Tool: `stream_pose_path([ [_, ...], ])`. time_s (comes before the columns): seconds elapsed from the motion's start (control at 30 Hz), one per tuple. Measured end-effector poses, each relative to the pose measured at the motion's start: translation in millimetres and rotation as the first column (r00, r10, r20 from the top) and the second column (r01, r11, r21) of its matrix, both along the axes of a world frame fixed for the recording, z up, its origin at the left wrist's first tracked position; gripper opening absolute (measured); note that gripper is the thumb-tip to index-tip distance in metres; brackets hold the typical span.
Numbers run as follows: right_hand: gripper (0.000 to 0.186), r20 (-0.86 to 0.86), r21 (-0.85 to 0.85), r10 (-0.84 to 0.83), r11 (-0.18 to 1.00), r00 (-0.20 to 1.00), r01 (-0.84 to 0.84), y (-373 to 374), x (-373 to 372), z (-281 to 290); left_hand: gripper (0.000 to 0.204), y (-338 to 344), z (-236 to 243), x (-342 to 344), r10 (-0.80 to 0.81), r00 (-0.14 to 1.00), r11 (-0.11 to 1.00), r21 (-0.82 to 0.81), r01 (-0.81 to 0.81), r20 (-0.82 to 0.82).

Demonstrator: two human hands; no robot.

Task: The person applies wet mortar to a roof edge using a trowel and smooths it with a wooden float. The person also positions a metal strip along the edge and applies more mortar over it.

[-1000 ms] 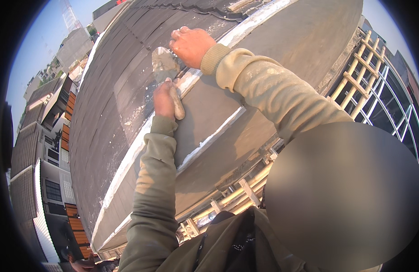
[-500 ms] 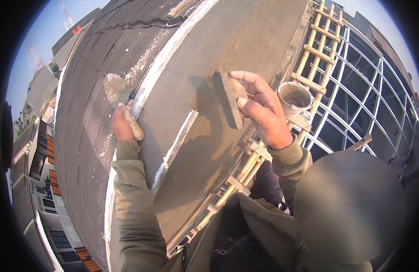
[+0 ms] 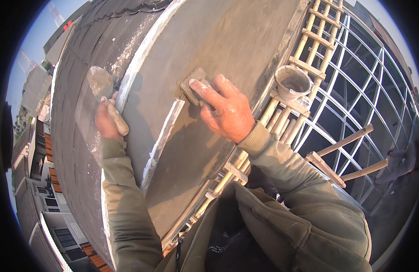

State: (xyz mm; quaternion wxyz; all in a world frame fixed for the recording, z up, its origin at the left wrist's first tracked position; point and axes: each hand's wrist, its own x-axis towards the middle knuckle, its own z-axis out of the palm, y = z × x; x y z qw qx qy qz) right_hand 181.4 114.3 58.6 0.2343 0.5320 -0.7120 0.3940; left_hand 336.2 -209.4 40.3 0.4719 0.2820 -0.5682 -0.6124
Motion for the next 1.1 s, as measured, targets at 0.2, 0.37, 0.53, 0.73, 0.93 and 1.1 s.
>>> stream_pose_path([
  [0.2, 0.063, 0.006, -0.045, 0.043, 0.998, 0.999, -0.043, 4.2, -8.1, -4.9, 0.029, 4.2, 3.6, 0.6, -0.003, 1.0, 1.0, -0.017, 0.003, -0.024],
  [0.37, 0.067, -0.134, -0.052, 0.074, 0.995, 0.988, -0.082, -11.0, -21.7, -29.2, 0.03, 5.8, 7.7, -0.7, 0.019, 0.999, 1.0, 0.011, -0.019, -0.035],
  [0.53, 0.07, -0.072, -0.102, 0.101, 0.989, 0.992, -0.108, -9.0, -17.6, -17.9, 0.032, -0.3, 3.1, 3.6, -0.006, 0.998, 1.0, 0.027, 0.008, -0.061],
  [0.73, 0.066, -0.039, 0.054, 0.082, 0.995, 0.996, -0.08, 23.3, -24.4, -30.8, 0.035, 6.9, 3.7, -6.7, 0.013, 0.998, 1.0, 0.026, -0.011, -0.056],
  [0.93, 0.053, -0.25, 0.057, 0.127, 0.992, 0.96, -0.117, 21.3, -12.1, 87.5, 0.036, 5.5, 7.2, 2.7, -0.007, 0.999, 1.0, 0.028, 0.008, -0.053],
  [1.1, 0.043, -0.451, 0.325, 0.195, 0.945, 0.871, -0.043, -7.1, -15.8, 110.2, 0.039, 1.2, -0.2, -3.6, 0.004, 0.998, 0.999, -0.038, -0.006, -0.059],
])
